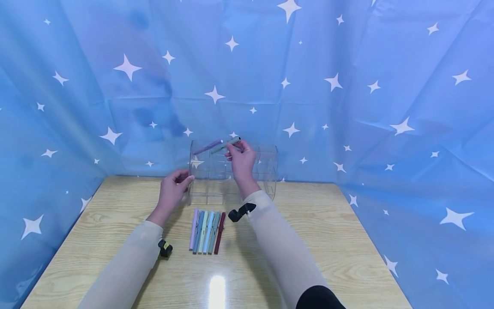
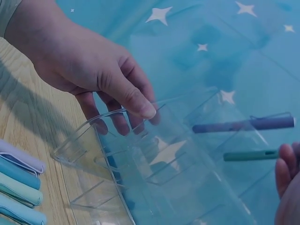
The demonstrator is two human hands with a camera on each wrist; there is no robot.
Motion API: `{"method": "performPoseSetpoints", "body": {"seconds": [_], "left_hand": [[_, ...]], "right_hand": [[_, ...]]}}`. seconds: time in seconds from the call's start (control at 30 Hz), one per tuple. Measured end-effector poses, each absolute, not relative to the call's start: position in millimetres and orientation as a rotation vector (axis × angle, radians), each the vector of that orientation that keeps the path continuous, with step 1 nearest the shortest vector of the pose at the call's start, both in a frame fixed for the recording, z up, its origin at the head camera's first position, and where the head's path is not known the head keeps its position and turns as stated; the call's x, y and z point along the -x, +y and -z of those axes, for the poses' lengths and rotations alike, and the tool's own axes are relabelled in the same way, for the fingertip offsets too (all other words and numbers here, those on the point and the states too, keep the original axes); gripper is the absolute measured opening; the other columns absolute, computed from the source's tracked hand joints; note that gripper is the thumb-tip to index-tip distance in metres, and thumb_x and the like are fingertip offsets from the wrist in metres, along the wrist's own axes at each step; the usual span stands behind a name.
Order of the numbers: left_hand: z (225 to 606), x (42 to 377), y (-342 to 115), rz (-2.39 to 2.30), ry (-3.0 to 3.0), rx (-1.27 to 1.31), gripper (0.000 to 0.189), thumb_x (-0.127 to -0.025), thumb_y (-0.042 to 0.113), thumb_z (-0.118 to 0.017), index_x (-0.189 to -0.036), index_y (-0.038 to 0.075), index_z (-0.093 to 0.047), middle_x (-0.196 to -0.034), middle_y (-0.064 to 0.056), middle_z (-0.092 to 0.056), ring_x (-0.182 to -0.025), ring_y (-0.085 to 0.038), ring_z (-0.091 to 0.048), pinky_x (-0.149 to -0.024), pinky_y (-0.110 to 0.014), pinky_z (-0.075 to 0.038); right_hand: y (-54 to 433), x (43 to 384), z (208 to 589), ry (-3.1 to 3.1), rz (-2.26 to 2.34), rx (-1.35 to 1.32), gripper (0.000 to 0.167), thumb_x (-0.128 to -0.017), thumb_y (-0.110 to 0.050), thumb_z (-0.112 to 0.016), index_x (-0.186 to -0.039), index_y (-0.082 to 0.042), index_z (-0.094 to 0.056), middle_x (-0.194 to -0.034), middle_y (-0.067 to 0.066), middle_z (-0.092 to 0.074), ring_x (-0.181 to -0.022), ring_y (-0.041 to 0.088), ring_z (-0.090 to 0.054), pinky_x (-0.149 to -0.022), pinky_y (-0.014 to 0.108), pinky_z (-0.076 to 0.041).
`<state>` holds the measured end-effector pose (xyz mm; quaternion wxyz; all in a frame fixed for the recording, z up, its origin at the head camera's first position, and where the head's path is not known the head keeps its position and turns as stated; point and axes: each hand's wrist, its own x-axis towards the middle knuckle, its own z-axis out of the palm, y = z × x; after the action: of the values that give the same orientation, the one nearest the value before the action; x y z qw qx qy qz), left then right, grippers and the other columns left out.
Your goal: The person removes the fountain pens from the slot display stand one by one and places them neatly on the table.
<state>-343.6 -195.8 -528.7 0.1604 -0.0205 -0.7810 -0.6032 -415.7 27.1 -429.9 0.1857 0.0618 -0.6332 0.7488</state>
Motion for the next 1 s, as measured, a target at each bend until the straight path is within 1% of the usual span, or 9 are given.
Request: {"method": "performPoseSetpoints", "body": {"seconds": [0.1,0.17,0.27,0.4,0.6,0.7,0.83,0.9,1.0], "left_hand": [[529,344,-195,1.721,-2.232,0.058,0.041,-0.108,0.027,-0.078,-0.136,-0.002,-0.073,-0.115,-0.018,-0.074,-0.100,-0.023,-0.069,-0.077,-0.023,-0.066],[528,344,-195,1.721,-2.234,0.058,0.040,-0.108,0.026,-0.078,-0.136,-0.002,-0.072,-0.115,-0.019,-0.074,-0.100,-0.024,-0.069,-0.077,-0.023,-0.066],[528,344,-195,1.731,-2.233,0.049,0.040,-0.108,0.025,-0.078,-0.136,-0.002,-0.073,-0.115,-0.020,-0.074,-0.101,-0.026,-0.069,-0.077,-0.023,-0.066],[528,344,-195,1.734,-2.238,0.038,0.037,-0.108,0.022,-0.077,-0.136,-0.002,-0.073,-0.115,-0.019,-0.074,-0.101,-0.026,-0.068,-0.076,-0.022,-0.065],[527,342,-194,1.731,-2.247,0.030,0.037,-0.108,0.023,-0.077,-0.136,-0.001,-0.073,-0.115,-0.018,-0.074,-0.100,-0.024,-0.068,-0.078,-0.022,-0.065],[528,341,-194,1.733,-2.248,0.032,0.039,-0.109,0.026,-0.076,-0.137,-0.001,-0.072,-0.116,-0.018,-0.074,-0.101,-0.022,-0.068,-0.079,-0.022,-0.065],[529,341,-194,1.741,-2.238,0.038,0.040,-0.108,0.027,-0.077,-0.137,-0.001,-0.072,-0.116,-0.019,-0.073,-0.101,-0.022,-0.067,-0.079,-0.022,-0.065],[529,342,-194,1.746,-2.230,0.037,0.041,-0.108,0.028,-0.077,-0.136,-0.001,-0.073,-0.116,-0.019,-0.073,-0.102,-0.023,-0.067,-0.078,-0.022,-0.065],[529,343,-194,1.748,-2.225,0.037,0.043,-0.108,0.031,-0.078,-0.136,-0.001,-0.073,-0.116,-0.019,-0.074,-0.102,-0.024,-0.066,-0.078,-0.022,-0.065]], "right_hand": [[29,416,428,-1.753,-2.106,-0.195,0.014,-0.102,-0.006,-0.081,-0.115,-0.001,-0.080,-0.109,0.008,-0.081,-0.074,0.020,-0.076,-0.063,0.032,-0.064],[30,415,426,-1.739,-2.093,-0.208,0.017,-0.103,-0.007,-0.081,-0.118,0.001,-0.079,-0.109,0.007,-0.081,-0.083,0.032,-0.077,-0.065,0.037,-0.064],[34,413,420,-1.731,-2.071,-0.208,0.023,-0.104,-0.009,-0.080,-0.123,0.003,-0.078,-0.111,0.008,-0.081,-0.093,0.035,-0.077,-0.066,0.034,-0.063],[42,411,413,-1.723,-2.031,-0.200,0.025,-0.103,-0.011,-0.082,-0.125,0.000,-0.079,-0.112,0.007,-0.081,-0.093,0.020,-0.074,-0.063,0.022,-0.058],[53,410,406,-1.661,-2.025,-0.182,0.030,-0.102,-0.012,-0.083,-0.128,0.002,-0.078,-0.107,0.004,-0.080,-0.093,0.013,-0.067,-0.072,0.021,-0.058],[58,407,402,-1.617,-2.052,-0.175,0.035,-0.103,-0.012,-0.081,-0.134,0.003,-0.075,-0.110,0.006,-0.079,-0.098,0.013,-0.067,-0.085,0.024,-0.061],[66,403,394,-1.537,-2.098,-0.209,0.040,-0.105,-0.006,-0.078,-0.141,0.006,-0.068,-0.115,0.009,-0.078,-0.110,0.021,-0.071,-0.105,0.044,-0.061],[69,401,391,-1.496,-2.128,-0.235,0.043,-0.105,-0.003,-0.076,-0.145,0.008,-0.064,-0.115,0.009,-0.077,-0.117,0.031,-0.072,-0.108,0.051,-0.059],[75,398,390,-1.460,-2.186,-0.280,0.051,-0.106,0.001,-0.072,-0.154,0.005,-0.056,-0.110,0.006,-0.074,-0.129,0.045,-0.067,-0.106,0.047,-0.062]]}}
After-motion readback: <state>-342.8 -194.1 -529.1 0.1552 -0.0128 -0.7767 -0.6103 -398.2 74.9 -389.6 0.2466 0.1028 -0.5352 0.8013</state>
